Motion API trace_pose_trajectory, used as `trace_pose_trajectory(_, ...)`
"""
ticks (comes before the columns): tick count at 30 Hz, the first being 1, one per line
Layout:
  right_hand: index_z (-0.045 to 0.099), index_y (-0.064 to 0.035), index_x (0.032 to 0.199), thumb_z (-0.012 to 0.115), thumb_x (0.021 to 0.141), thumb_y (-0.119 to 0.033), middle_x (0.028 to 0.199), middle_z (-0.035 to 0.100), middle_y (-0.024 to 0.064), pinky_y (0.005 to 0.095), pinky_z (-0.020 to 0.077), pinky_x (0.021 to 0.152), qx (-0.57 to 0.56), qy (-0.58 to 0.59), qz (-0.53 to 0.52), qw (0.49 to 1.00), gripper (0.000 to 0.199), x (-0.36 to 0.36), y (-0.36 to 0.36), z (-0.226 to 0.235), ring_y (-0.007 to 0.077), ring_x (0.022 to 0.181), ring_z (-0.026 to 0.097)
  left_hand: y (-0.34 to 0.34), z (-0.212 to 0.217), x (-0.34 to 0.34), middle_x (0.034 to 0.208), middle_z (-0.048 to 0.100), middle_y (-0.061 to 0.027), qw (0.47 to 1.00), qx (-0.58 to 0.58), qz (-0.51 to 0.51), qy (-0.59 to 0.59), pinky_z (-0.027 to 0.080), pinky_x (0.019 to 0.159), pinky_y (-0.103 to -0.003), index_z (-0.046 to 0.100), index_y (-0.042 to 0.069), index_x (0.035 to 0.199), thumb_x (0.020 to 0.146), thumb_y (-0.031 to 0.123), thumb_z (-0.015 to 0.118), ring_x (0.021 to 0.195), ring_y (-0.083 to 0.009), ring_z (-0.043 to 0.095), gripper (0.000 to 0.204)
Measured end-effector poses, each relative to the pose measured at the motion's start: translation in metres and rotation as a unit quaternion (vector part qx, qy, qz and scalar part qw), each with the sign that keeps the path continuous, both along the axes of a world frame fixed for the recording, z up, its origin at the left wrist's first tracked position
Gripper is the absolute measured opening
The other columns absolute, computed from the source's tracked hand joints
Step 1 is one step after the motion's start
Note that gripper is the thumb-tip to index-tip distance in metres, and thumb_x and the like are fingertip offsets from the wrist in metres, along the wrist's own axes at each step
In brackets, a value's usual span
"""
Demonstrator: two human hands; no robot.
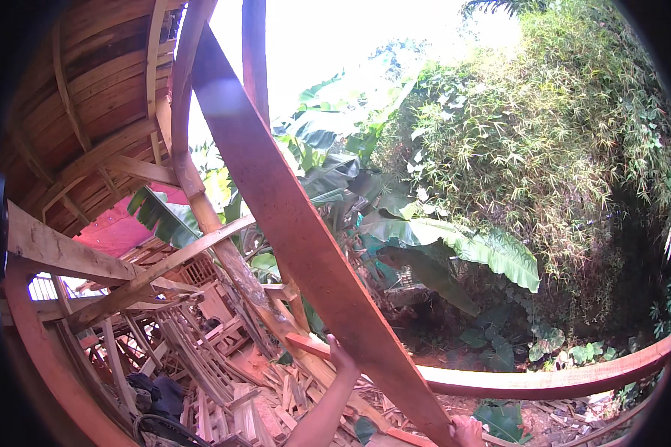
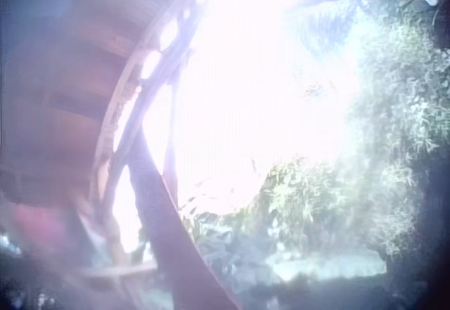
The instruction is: The person constructs the hull of a wooden boat by hand. They select and position long wooden planks along the curved frame, then use a hammer to drive nails into the planks to secure them to the structure.
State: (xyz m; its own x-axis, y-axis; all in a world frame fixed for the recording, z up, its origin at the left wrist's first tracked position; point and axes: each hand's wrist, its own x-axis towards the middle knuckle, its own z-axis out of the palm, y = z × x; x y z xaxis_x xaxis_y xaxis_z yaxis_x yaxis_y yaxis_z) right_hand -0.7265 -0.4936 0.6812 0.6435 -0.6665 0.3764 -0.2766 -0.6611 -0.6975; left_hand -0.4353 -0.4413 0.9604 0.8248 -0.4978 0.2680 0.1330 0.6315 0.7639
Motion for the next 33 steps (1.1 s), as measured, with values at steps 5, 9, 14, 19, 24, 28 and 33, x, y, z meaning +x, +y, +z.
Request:
trace_pose_trajectory(5,0.069,-0.0194,0.107,0.052,0.085,-0.011,0.092,0.068,0.014,0.0475,0.0521,0.077,0.025,-0.021,0.05,0.998,0.029,-0.01,-0.003,0.019,0.0349,0.087,0.065,0.003,0.016,-0.019,0.127,0.056,-0.0088,0.994,0.023,0.109,-0.001,0.04,0.103,-0.037,0.051,0.004,0.128,0.102,0.048,0.028,0.116,-0.0244,0.053,0.055)
trace_pose_trajectory(9,0.069,-0.0168,0.103,0.055,0.085,-0.018,0.09,0.069,0.0152,0.0485,0.0518,0.076,0.02,-0.063,0.058,0.996,0.023,-0.004,-0.013,0.002,0.0341,0.083,0.066,-0.002,0.02,-0.024,0.117,0.057,-0.0044,0.986,0.059,0.153,-0.021,0.045,0.096,-0.035,0.049,0.011,0.121,0.102,0.041,0.031,0.111,-0.0214,0.057,0.041)
trace_pose_trajectory(14,0.066,-0.0076,0.086,0.065,0.074,-0.016,0.089,0.067,0.0183,0.0501,0.0495,0.08,-0.06,-0.132,0.008,0.989,0.014,0.0,-0.02,0.011,0.0376,0.086,0.064,0.002,0.018,-0.021,0.105,0.058,-0.0033,0.984,0.054,0.171,-0.016,0.046,0.091,-0.035,0.053,0.011,0.111,0.1,0.041,0.035,0.102,-0.0189,0.059,0.037)
trace_pose_trajectory(19,0.065,-0.0046,0.083,0.069,0.073,-0.016,0.095,0.066,0.0188,0.0503,0.0467,0.087,-0.014,-0.173,0.041,0.984,0.016,0.015,-0.02,-0.027,0.0392,0.092,0.062,0.002,0.013,-0.014,0.096,0.058,-0.0022,0.981,0.066,0.181,-0.01,0.047,0.085,-0.034,0.054,0.012,0.101,0.099,0.037,0.037,0.095,-0.0173,0.059,0.031)
trace_pose_trajectory(24,0.063,-0.0071,0.083,0.071,0.071,-0.016,0.081,0.064,0.015,0.0487,0.0484,0.071,-0.006,-0.11,0.06,0.992,0.017,0.02,-0.017,-0.042,0.0355,0.076,0.063,0.014,0.004,0.003,0.096,0.059,-0.003,0.987,0.055,0.152,-0.001,0.048,0.086,-0.034,0.054,0.011,0.102,0.099,0.033,0.035,0.094,-0.0173,0.06,0.03)
trace_pose_trajectory(28,0.063,-0.0062,0.086,0.072,0.07,-0.013,0.088,0.064,0.0182,0.0489,0.0489,0.075,-0.055,-0.152,0.015,0.987,0.019,0.011,-0.016,-0.02,0.037,0.085,0.062,0.017,0.004,0.001,0.101,0.06,-0.0047,0.987,0.055,0.149,-0.016,0.048,0.089,-0.035,0.055,0.009,0.11,0.1,0.033,0.032,0.099,-0.0194,0.06,0.034)
trace_pose_trajectory(33,0.067,-0.008,0.104,0.069,0.08,-0.016,0.104,0.066,0.016,0.0467,0.0479,0.085,0.049,-0.066,0.032,0.996,0.026,0.018,-0.019,-0.062,0.0368,0.096,0.062,0.0,-0.004,0.008,0.064,0.043,-0.0014,0.991,0.045,0.112,-0.05,0.041,0.05,-0.031,0.042,0.014,0.08,0.098,0.033,0.032,0.051,-0.0153,0.043,0.028)
